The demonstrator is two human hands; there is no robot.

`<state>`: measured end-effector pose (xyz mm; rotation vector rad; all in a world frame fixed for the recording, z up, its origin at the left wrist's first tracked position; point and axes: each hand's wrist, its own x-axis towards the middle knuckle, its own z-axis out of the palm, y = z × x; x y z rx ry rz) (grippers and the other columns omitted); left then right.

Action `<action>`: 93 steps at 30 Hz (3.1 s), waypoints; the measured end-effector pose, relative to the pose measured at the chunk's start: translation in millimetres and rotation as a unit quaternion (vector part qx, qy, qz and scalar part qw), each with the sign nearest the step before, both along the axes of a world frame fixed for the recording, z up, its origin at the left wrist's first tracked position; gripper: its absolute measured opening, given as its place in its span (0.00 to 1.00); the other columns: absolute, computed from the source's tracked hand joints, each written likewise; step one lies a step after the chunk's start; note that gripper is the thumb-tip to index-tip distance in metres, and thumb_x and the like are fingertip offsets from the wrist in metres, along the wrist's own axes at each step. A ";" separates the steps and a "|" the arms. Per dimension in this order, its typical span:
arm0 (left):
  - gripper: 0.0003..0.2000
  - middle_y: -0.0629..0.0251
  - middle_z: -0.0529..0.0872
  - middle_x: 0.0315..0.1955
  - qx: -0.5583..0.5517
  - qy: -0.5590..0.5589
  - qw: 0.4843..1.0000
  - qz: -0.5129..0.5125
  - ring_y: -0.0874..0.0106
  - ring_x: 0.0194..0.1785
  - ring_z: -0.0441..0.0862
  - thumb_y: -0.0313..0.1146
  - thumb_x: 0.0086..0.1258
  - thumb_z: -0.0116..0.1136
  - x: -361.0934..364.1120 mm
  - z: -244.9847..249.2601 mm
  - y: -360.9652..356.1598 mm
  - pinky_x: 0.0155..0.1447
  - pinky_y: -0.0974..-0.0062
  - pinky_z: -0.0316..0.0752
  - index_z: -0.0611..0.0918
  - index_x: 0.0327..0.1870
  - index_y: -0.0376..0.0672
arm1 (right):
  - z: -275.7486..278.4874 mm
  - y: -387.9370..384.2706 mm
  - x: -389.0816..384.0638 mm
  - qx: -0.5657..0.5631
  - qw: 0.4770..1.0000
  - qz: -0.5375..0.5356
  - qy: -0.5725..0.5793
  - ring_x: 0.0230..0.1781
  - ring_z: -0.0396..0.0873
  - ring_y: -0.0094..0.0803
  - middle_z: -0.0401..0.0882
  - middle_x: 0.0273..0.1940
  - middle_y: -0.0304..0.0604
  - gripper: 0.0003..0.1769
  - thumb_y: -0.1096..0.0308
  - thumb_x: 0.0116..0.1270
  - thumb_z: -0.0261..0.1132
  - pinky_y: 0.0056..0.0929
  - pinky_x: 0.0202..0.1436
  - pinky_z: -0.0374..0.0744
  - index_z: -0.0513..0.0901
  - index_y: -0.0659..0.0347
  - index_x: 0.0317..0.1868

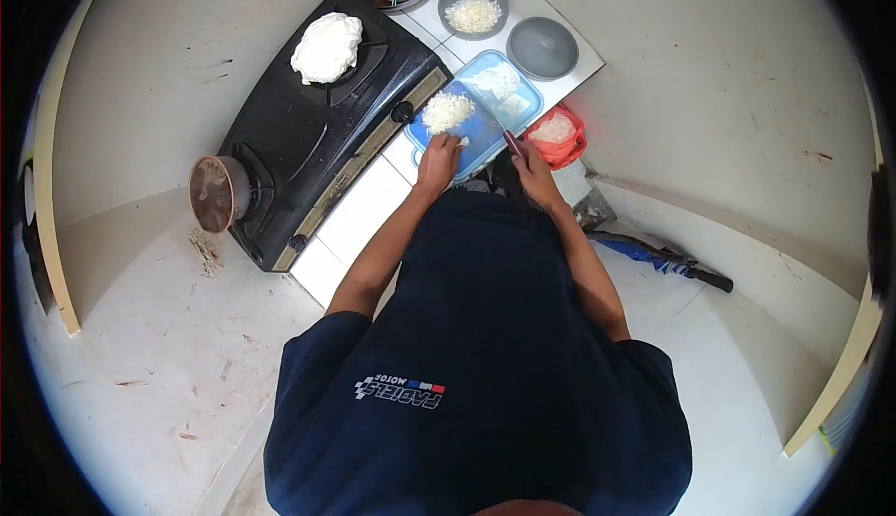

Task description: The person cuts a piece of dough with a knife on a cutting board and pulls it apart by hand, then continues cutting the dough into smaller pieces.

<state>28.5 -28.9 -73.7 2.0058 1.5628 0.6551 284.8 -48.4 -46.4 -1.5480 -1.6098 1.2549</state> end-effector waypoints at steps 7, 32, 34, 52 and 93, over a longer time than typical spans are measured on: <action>0.11 0.49 0.84 0.41 0.049 -0.016 0.999 0.011 0.48 0.50 0.83 0.24 0.69 0.66 4.6 -3.2 3.0 0.55 0.56 0.79 0.87 0.50 0.34 | 13.2 -5.8 2.5 -0.024 0.994 0.090 -0.059 0.50 0.84 0.63 0.85 0.43 0.64 0.15 0.62 0.80 0.59 0.53 0.53 0.79 0.73 0.63 0.58; 0.10 0.49 0.84 0.42 0.044 -0.026 0.999 0.016 0.49 0.50 0.83 0.24 0.67 0.64 7.1 -4.1 8.3 0.56 0.56 0.79 0.86 0.47 0.33 | 22.9 -17.8 -7.4 -0.014 0.934 0.192 -0.300 0.36 0.87 0.62 0.86 0.33 0.63 0.22 0.51 0.82 0.53 0.60 0.40 0.84 0.74 0.66 0.51; 0.10 0.49 0.85 0.42 0.041 -0.028 0.999 0.014 0.49 0.50 0.83 0.25 0.67 0.65 6.8 -5.6 8.3 0.56 0.56 0.79 0.86 0.47 0.33 | 21.7 -15.2 -11.2 -0.021 0.923 0.207 -0.324 0.35 0.88 0.60 0.87 0.33 0.62 0.22 0.51 0.82 0.53 0.59 0.40 0.85 0.74 0.66 0.50; 0.09 0.49 0.84 0.44 0.064 -0.002 0.998 0.029 0.48 0.52 0.82 0.25 0.69 0.64 12.3 -13.3 -0.3 0.58 0.55 0.78 0.82 0.48 0.34 | 10.0 13.9 -12.1 0.043 0.891 0.297 -0.341 0.36 0.88 0.60 0.87 0.35 0.63 0.22 0.54 0.78 0.58 0.57 0.41 0.86 0.81 0.69 0.47; 0.10 0.51 0.81 0.42 0.068 0.000 0.980 0.185 0.50 0.49 0.79 0.23 0.69 0.63 43.4 0.7 -14.9 0.55 0.56 0.77 0.83 0.50 0.33 | -16.4 61.9 3.4 0.076 0.870 0.384 -0.300 0.38 0.87 0.62 0.87 0.36 0.63 0.22 0.54 0.78 0.58 0.60 0.42 0.85 0.81 0.69 0.49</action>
